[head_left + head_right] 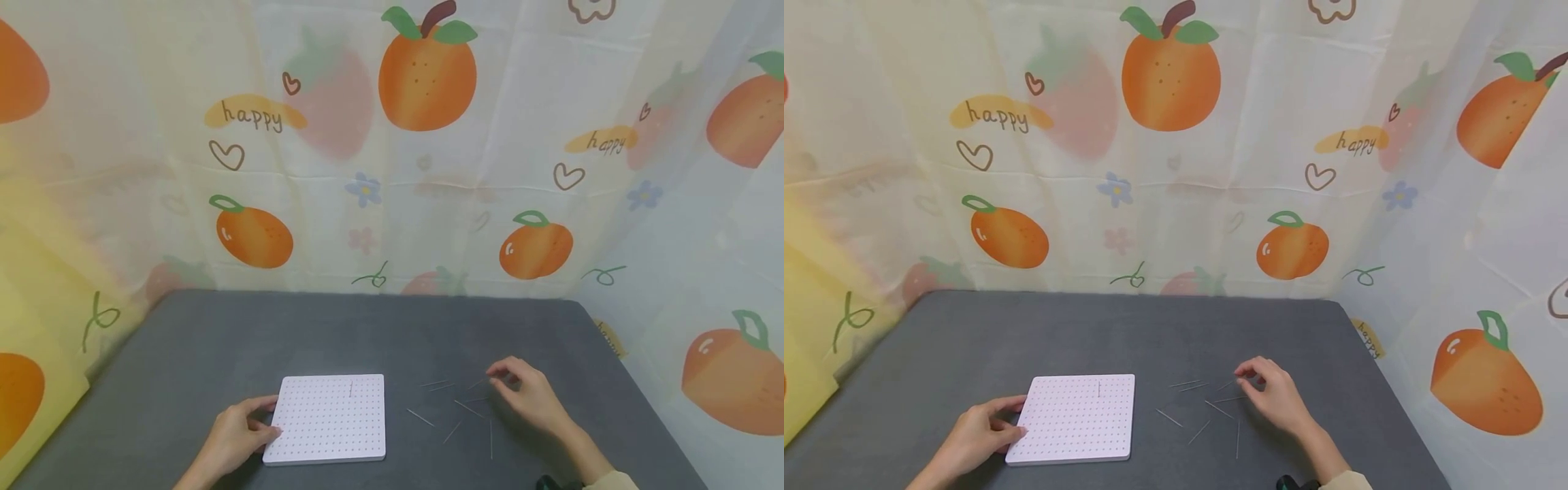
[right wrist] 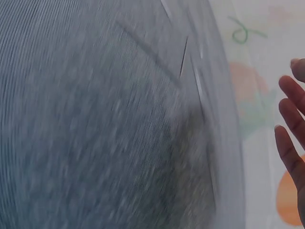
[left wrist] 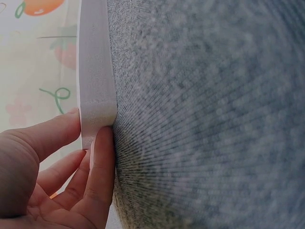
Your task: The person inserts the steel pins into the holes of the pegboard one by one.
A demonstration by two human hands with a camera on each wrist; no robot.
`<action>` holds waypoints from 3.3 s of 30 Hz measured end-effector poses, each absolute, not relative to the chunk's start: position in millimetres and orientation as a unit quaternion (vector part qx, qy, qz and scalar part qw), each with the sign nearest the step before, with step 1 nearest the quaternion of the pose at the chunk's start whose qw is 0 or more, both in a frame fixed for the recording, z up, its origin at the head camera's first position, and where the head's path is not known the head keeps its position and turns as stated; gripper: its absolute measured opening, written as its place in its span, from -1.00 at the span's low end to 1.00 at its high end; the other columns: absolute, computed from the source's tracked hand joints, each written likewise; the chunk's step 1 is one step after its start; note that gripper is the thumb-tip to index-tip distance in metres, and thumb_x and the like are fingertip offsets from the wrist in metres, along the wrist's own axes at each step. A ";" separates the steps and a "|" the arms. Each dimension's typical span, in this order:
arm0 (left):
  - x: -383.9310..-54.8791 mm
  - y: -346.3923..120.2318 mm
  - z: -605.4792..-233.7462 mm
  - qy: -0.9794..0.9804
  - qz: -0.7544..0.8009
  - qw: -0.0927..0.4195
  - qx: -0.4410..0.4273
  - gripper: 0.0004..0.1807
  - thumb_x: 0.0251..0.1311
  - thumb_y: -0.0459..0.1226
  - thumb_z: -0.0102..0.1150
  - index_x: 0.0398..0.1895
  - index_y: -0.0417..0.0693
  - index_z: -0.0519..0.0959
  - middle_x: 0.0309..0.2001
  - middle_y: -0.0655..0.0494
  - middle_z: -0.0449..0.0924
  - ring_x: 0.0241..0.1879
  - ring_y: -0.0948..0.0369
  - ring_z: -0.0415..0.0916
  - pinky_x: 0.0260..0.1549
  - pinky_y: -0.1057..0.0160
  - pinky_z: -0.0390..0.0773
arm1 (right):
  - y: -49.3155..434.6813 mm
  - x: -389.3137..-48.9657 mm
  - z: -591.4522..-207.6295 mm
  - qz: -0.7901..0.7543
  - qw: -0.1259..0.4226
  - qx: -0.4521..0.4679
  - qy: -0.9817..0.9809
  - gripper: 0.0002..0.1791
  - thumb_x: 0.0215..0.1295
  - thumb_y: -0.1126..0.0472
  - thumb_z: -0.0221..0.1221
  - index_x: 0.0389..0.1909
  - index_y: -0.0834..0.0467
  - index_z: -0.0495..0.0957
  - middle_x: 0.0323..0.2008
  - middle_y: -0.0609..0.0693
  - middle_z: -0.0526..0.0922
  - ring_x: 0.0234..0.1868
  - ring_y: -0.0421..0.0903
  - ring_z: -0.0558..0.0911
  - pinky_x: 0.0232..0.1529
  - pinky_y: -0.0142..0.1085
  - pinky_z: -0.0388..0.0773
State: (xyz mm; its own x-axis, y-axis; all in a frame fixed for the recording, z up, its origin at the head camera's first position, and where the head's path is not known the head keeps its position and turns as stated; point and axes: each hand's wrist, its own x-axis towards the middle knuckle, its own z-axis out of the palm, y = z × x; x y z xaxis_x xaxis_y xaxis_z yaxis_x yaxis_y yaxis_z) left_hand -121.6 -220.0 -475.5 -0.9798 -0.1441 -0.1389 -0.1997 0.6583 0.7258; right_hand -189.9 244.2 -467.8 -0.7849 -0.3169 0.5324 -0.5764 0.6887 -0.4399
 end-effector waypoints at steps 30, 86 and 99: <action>-122.8 -222.2 -478.5 0.912 0.398 0.035 -0.092 -0.35 -0.22 -0.35 0.43 0.07 -0.27 0.48 -0.09 -0.14 0.57 -0.52 0.27 0.52 -0.62 0.30 0.52 | 295.6 -199.4 -493.4 0.337 0.020 0.142 -0.930 -0.91 0.18 0.17 0.22 -0.29 -0.01 0.55 -0.36 -0.19 0.54 -0.35 -0.36 0.50 -0.33 -0.38 0.47; -120.7 -221.0 -474.7 0.911 0.401 0.029 -0.087 -0.37 -0.21 -0.38 0.42 0.06 -0.30 0.48 -0.09 -0.14 0.57 -0.52 0.27 0.50 -0.63 0.31 0.51 | 298.0 -204.9 -491.8 0.268 -0.001 0.195 -0.943 -0.90 0.19 0.24 0.19 -0.46 -0.02 0.52 -0.45 -0.20 0.43 -0.42 -0.36 0.36 -0.39 -0.39 0.36; -120.7 -221.3 -474.4 0.909 0.408 0.030 -0.087 -0.37 -0.21 -0.39 0.41 0.06 -0.30 0.48 -0.09 -0.14 0.58 -0.52 0.27 0.52 -0.63 0.31 0.52 | 292.7 -205.9 -488.6 0.284 -0.017 0.136 -0.949 -0.95 0.28 0.23 0.08 -0.34 0.09 0.50 -0.44 -0.16 0.49 -0.47 -0.33 0.36 -0.44 -0.39 0.35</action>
State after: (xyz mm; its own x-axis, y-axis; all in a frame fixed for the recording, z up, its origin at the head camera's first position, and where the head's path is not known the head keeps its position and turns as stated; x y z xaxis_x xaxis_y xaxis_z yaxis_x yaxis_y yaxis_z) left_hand -120.7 -221.3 -474.4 -0.9831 -0.1335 -0.1250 -0.1821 0.6526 0.7355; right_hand -205.9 292.7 -488.6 -0.9623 -0.2682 0.0453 -0.2491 0.8018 -0.5433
